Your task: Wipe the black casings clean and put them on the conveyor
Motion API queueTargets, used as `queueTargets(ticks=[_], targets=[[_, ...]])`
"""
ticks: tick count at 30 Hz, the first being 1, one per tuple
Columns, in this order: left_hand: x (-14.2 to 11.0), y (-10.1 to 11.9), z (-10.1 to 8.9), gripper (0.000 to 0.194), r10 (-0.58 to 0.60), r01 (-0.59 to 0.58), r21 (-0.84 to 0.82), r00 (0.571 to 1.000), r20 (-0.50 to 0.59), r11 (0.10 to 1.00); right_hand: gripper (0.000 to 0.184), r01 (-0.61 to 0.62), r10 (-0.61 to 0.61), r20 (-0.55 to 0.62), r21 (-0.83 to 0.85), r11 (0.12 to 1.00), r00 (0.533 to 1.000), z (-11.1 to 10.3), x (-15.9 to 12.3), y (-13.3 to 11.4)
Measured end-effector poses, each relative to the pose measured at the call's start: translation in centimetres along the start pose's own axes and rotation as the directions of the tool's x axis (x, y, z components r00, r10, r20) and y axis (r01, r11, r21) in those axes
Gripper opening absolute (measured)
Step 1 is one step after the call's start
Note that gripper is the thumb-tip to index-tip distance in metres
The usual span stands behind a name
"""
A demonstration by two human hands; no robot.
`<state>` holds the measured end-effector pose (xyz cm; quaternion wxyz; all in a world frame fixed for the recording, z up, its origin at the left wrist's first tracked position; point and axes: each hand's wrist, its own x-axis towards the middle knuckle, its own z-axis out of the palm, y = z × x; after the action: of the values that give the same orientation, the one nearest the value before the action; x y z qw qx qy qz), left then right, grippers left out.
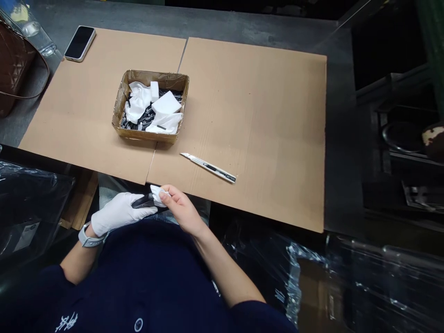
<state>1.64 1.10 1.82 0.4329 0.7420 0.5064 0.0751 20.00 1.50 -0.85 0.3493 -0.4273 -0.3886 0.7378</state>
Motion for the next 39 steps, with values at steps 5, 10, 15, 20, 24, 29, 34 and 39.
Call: queueTargets(ticks=[5,10,15,20,24,29,34,39], targets=[[0.0,-0.1,0.3,0.034,-0.027,0.025,-0.058,0.999,-0.024,0.998,0.047,0.058,-0.064,-0.083,-0.066,0.996,0.995,0.8,0.5,0.0],[-0.2,0.0,0.3,0.037,-0.02,0.017,-0.027,0.994,-0.106,0.999,0.046,0.061,-0.077,-0.167,-0.1,0.993,0.983,0.9,1.9,-0.6],[-0.8,-1.3,0.4,0.04,-0.055,-0.008,-0.264,0.972,-0.229,0.964,0.036,0.203,-0.363,-0.293,-0.458,0.865,0.885,-1.1,3.7,-0.9],[0.3,-3.6,0.8,0.047,-0.361,0.036,-0.71,0.879,-0.312,0.703,0.028,0.236,-0.517,-0.076,-0.827,0.51,0.852,-2.0,4.9,1.1],[1.8,-4.2,1.1,0.051,-0.545,-0.005,-0.87,0.778,-0.313,0.493,0.025,0.206,-0.504,-0.028,-0.892,0.402,0.863,-1.9,4.9,2.1],[2.6,-4.1,1.4,0.046,-0.537,0.001,-0.901,0.803,-0.258,0.434,0.022,0.214,-0.507,0.006,-0.91,0.354,0.862,-1.6,4.6,2.1],[2.7,-4.0,1.4,0.047,-0.561,0.005,-0.891,0.779,-0.282,0.455,0.021,0.222,-0.5,0.032,-0.92,0.324,0.866,-1.4,4.3,2.4],[3.0,-3.6,1.3,0.044,-0.553,0.028,-0.868,0.781,-0.291,0.496,0.021,0.211,-0.489,0.037,-0.928,0.307,0.872,-1.4,4.3,2.4]])
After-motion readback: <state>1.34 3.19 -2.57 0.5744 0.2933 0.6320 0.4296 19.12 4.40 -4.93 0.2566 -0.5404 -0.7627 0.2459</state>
